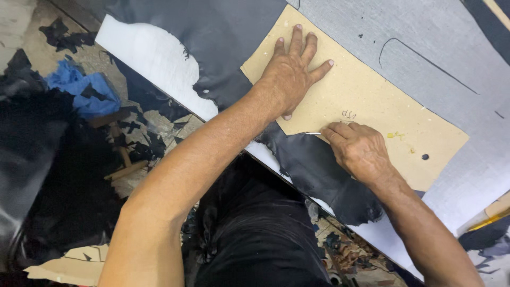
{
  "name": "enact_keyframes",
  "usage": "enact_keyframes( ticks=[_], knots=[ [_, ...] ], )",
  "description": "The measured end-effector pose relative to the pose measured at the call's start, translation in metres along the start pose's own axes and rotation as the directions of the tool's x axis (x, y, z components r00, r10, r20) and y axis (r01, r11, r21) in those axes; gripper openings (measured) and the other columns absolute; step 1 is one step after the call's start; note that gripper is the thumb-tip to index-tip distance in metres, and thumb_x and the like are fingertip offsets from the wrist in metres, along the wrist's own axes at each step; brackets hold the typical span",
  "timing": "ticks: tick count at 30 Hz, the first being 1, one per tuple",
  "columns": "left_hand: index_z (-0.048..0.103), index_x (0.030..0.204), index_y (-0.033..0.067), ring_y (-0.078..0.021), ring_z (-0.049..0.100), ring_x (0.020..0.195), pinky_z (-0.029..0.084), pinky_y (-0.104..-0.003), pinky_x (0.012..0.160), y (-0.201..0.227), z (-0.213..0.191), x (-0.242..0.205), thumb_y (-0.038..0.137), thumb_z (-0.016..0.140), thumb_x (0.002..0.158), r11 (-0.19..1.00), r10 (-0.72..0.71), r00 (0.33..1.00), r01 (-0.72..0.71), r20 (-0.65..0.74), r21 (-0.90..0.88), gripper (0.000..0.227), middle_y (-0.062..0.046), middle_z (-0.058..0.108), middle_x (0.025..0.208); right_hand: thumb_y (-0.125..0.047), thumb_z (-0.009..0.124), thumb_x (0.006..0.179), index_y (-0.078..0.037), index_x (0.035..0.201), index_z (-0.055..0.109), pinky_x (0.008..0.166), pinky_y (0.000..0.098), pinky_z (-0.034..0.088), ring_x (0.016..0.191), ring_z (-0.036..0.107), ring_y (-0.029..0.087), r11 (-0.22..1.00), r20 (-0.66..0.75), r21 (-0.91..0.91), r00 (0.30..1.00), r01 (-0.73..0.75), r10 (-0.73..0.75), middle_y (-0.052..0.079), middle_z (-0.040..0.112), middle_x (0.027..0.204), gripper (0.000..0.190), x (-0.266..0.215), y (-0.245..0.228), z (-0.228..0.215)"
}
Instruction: The person places cardboard templates on a large sheet of black leather and uses a utility knife to cut along the template edges. The person repeatedly repositions templates and cuts multiple leather pieces, stacking the finished pieces on the table.
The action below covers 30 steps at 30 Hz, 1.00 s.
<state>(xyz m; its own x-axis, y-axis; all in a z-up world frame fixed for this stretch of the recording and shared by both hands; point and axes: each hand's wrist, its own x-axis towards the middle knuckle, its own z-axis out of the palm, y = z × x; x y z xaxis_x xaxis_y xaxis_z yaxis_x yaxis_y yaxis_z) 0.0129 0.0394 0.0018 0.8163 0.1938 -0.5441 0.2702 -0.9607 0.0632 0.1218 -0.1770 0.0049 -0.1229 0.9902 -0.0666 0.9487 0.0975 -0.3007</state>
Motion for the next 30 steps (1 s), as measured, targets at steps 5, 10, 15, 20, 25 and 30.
enact_keyframes(
  ticks=[5,10,15,20,25,30],
  knots=[
    [0.017,0.162,0.0344,-0.0553,0.01,0.148,0.031,-0.062,0.115,0.001,0.003,-0.001,0.055,0.095,0.053,1.0,-0.002,1.0,0.002,-0.006,0.006,0.136,-0.027,0.014,0.164,-0.004,0.072,0.086,-0.008,0.106,0.077,0.071,0.0384,0.058,0.079,0.069,0.025,0.991,-0.04,0.014,0.99,-0.134,0.134,0.005,0.075,0.107,0.022,-0.011,-0.016,-0.002],
    [0.015,0.163,0.0343,-0.0541,0.009,0.147,0.03,-0.061,0.116,0.004,0.001,0.003,0.059,0.094,0.051,1.0,-0.001,1.0,0.001,0.005,0.028,0.139,-0.027,0.012,0.164,-0.005,0.07,0.092,-0.007,0.105,0.077,0.07,0.0384,0.058,0.085,0.072,0.026,0.966,-0.108,0.049,0.96,-0.253,0.257,0.006,0.075,0.104,0.014,-0.03,-0.023,-0.004],
    [0.014,0.163,0.0355,-0.0526,0.008,0.148,0.027,-0.06,0.117,0.002,0.002,0.0,0.057,0.096,0.049,1.0,-0.005,1.0,0.004,0.016,0.024,0.142,-0.026,0.01,0.165,-0.007,0.071,0.093,-0.007,0.105,0.078,0.067,0.038,0.058,0.08,0.072,0.027,0.921,-0.097,0.066,0.916,-0.385,0.39,0.006,0.075,0.101,0.014,-0.056,-0.031,0.003],
    [0.016,0.163,0.0351,-0.0516,0.009,0.148,0.026,-0.059,0.117,0.001,0.001,0.002,0.058,0.096,0.049,0.999,-0.003,1.0,0.003,0.01,0.038,0.141,-0.026,0.011,0.165,-0.008,0.071,0.093,-0.008,0.105,0.077,0.07,0.0385,0.057,0.08,0.072,0.028,0.836,-0.098,0.084,0.83,-0.543,0.549,0.006,0.075,0.101,0.013,-0.086,-0.039,-0.003],
    [0.018,0.163,0.0374,-0.0519,0.01,0.148,0.028,-0.058,0.117,0.001,0.002,0.001,0.06,0.095,0.05,0.999,-0.01,1.0,0.01,0.002,0.049,0.139,-0.025,0.014,0.165,-0.008,0.071,0.093,-0.004,0.107,0.076,0.069,0.039,0.057,0.077,0.072,0.029,0.661,-0.111,0.193,0.654,-0.725,0.749,0.011,0.074,0.098,0.016,-0.113,-0.069,0.009],
    [0.019,0.163,0.0356,-0.053,0.011,0.148,0.03,-0.058,0.116,0.003,-0.001,-0.003,0.061,0.094,0.052,0.999,-0.004,1.0,0.004,0.004,0.052,0.136,-0.027,0.015,0.164,-0.005,0.07,0.094,0.001,0.107,0.073,0.071,0.0391,0.057,0.081,0.072,0.031,0.564,-0.171,0.298,0.538,-0.77,0.825,0.016,0.073,0.098,0.015,-0.131,-0.101,0.029]
  ],
)
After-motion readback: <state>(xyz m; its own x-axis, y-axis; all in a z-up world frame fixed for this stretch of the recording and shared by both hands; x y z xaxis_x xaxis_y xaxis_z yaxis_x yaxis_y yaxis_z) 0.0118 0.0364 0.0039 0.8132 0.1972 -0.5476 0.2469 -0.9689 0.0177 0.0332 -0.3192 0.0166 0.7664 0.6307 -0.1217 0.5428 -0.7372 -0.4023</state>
